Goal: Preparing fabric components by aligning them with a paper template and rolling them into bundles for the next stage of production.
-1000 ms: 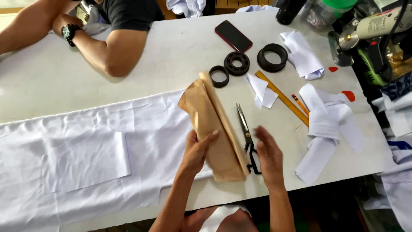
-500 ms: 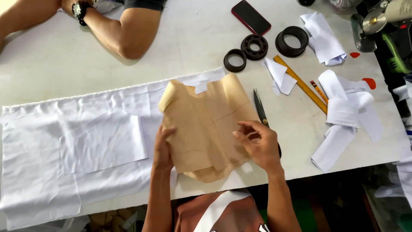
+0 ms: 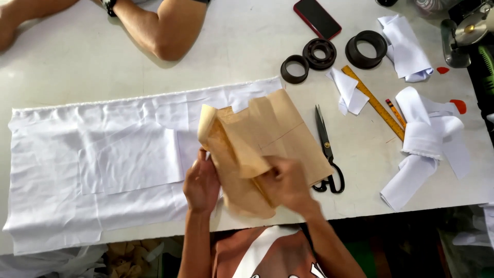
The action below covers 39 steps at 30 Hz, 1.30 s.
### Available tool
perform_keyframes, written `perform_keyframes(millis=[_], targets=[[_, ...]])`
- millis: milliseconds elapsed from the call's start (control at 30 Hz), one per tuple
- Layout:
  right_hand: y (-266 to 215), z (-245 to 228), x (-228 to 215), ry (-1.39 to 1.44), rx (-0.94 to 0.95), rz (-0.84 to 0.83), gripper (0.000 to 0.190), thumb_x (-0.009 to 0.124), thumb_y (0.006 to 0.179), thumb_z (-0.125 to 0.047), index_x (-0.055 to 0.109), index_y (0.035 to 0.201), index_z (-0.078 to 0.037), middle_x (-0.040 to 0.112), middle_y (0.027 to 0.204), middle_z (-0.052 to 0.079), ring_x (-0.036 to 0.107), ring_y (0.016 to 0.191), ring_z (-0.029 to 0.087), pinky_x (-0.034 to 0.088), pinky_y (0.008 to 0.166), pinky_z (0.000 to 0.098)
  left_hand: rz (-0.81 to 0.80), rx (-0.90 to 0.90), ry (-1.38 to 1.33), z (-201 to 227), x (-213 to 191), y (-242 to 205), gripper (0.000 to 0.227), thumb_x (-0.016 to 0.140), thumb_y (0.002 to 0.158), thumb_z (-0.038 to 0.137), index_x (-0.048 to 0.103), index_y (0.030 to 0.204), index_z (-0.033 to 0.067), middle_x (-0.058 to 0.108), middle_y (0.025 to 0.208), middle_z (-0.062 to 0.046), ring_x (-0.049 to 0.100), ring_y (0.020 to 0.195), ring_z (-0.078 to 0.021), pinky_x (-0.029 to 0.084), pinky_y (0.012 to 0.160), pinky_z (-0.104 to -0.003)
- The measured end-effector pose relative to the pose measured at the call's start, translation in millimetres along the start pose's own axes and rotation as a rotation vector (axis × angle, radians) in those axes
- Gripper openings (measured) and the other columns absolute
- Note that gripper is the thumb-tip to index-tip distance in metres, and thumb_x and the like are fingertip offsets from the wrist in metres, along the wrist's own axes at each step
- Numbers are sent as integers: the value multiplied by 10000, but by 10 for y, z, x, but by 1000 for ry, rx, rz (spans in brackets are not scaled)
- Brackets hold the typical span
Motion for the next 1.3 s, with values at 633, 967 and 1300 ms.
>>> perform_keyframes(millis=[633,967,1300], targets=[[-880,1451,-2258,682,124,1145,373,752,943,-416,740,1172,-121,784,1211,-5,789,1190,154,719,1075,325,641,69,891,1231,182,-155,355,811,820,174,603,1096,96,736,963,-90,712,775,-188,620,668,-343],[-795,1064,-2110,610,94,1060,569,732,916,-580,709,1230,-106,755,1232,6,776,1192,168,720,1046,354,567,97,996,1203,3,-251,221,749,938,244,702,1078,80,673,779,10,531,609,-43,433,517,-219],[-277,-403,-203,238,-322,307,195,593,945,-116,589,750,-110,652,1379,182,602,1345,320,444,1128,451,556,14,897,1073,99,-280,513,684,923,236,557,1398,88,752,964,-66,706,834,-177,600,719,-356]])
Point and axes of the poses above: each hand's wrist, its own y-axis towards the middle knuckle, its own x-axis out of the palm, z = x × y, the point moved 5 cm from there along y, towards the middle knuckle
